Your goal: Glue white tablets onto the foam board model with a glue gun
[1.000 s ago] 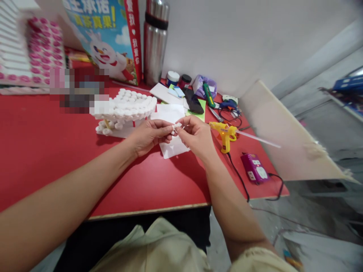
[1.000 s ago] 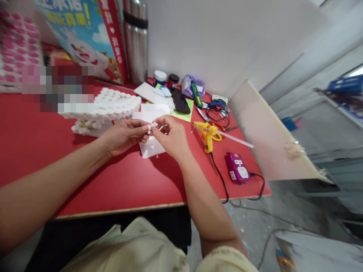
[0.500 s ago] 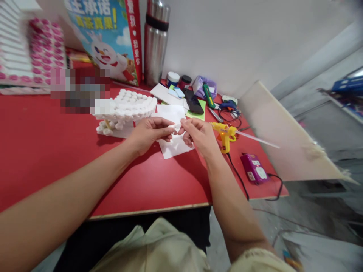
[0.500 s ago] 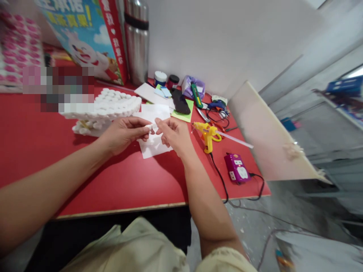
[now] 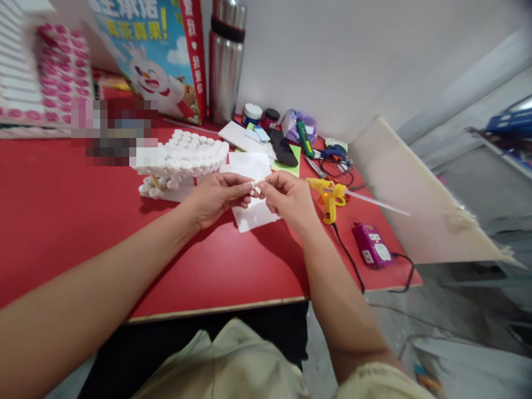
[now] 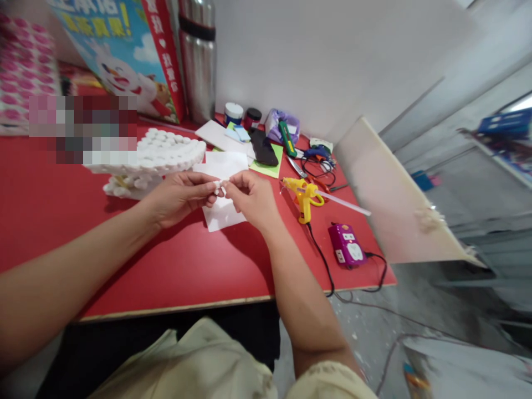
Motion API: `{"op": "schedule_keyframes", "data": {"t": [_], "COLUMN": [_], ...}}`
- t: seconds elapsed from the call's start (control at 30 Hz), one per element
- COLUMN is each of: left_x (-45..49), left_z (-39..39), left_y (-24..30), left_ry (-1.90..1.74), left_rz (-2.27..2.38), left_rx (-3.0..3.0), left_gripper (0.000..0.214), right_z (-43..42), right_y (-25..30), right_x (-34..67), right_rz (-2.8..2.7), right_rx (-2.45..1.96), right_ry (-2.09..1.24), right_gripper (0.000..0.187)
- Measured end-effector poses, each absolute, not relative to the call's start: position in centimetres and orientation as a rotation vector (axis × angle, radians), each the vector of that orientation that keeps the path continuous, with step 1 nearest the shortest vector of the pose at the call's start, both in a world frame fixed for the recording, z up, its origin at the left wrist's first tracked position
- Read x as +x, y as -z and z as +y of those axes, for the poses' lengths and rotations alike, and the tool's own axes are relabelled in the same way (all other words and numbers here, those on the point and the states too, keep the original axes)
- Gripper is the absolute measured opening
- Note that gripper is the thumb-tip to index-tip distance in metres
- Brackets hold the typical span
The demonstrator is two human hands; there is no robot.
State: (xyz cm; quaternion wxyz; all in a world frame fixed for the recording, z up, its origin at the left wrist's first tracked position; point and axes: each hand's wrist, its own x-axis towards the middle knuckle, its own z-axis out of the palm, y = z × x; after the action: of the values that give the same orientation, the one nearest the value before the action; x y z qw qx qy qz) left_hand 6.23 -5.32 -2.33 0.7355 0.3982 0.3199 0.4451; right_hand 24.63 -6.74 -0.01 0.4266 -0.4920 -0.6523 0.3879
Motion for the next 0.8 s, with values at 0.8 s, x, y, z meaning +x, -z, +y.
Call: {"op": "schedule_keyframes", "data": {"t": [0.8], "left_x": [5.5], "left_z": [-5.0], "left_y": [2.1], "left_ry": [-0.707], "left_rz": [0.703], "left_rx": [0.736], "left_gripper": [0.015], "right_z": [-7.0], "right_y": [-1.0], "right_x": [26.1], "right_rz": [-1.932], "right_rx": [-1.084], "right_ry": [-0.885], "right_gripper": [0.005]}}
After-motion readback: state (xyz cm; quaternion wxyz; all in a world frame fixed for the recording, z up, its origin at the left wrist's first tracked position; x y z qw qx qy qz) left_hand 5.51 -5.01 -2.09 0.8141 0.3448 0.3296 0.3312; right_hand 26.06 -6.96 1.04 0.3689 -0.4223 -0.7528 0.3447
